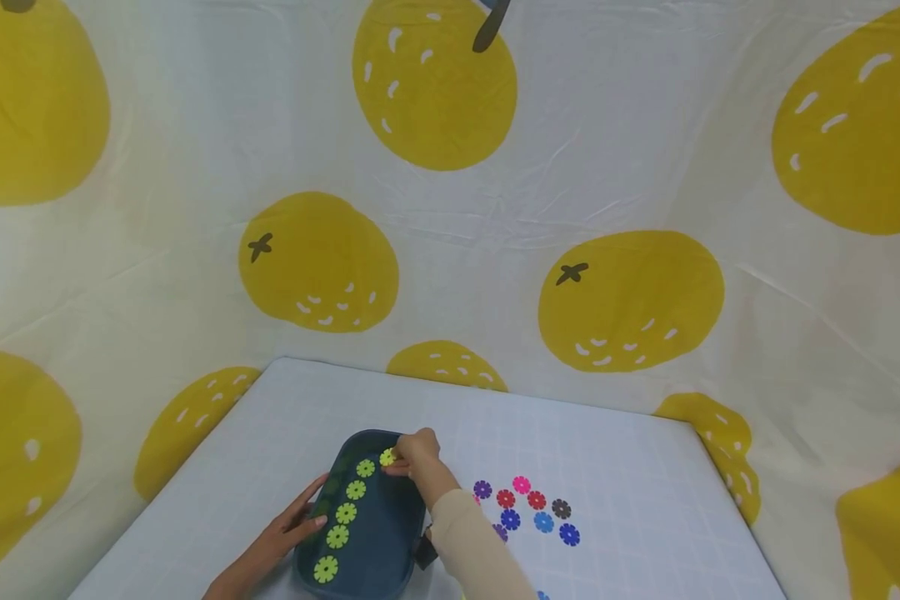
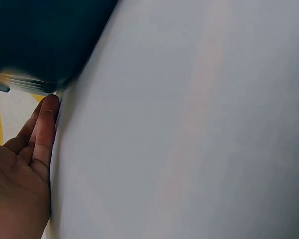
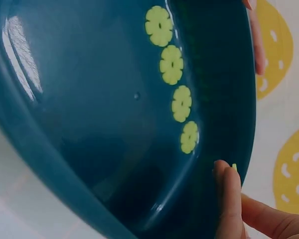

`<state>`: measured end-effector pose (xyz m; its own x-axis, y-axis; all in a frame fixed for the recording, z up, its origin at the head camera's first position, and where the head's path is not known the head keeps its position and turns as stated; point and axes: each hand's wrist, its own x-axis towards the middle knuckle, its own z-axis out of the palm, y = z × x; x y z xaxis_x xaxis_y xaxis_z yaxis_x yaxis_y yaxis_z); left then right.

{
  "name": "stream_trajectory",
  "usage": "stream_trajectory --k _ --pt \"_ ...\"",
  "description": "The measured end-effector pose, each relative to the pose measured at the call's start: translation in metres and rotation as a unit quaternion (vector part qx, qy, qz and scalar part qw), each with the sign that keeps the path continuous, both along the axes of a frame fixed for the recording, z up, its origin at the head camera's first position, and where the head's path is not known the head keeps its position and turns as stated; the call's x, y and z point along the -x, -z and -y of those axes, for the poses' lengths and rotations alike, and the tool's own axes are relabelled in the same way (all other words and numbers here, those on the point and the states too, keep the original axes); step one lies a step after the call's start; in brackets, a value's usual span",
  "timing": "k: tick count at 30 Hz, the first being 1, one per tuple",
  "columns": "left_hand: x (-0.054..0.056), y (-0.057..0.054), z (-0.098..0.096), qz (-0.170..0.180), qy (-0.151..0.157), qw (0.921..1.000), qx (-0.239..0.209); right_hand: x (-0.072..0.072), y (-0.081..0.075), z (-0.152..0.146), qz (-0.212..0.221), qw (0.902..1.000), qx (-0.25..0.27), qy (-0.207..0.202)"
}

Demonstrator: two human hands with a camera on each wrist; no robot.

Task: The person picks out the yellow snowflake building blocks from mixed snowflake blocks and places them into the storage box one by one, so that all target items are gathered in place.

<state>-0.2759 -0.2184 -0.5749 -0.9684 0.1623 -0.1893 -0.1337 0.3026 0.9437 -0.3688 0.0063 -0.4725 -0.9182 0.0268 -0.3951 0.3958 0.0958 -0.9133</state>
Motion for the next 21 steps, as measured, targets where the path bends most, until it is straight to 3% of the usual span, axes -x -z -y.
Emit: stream_trajectory --k 12,21 --pt "-0.001 -0.001 0.0 -0.016 0.026 0.9994 -0.014 0.007 0.011 0.004 0.023 0.9994 -0.011 0.024" --pt "-0.001 -0.003 0.0 -0.002 0.017 0.9998 -0.006 0.02 0.024 0.016 0.024 0.9973 -0.027 0.065"
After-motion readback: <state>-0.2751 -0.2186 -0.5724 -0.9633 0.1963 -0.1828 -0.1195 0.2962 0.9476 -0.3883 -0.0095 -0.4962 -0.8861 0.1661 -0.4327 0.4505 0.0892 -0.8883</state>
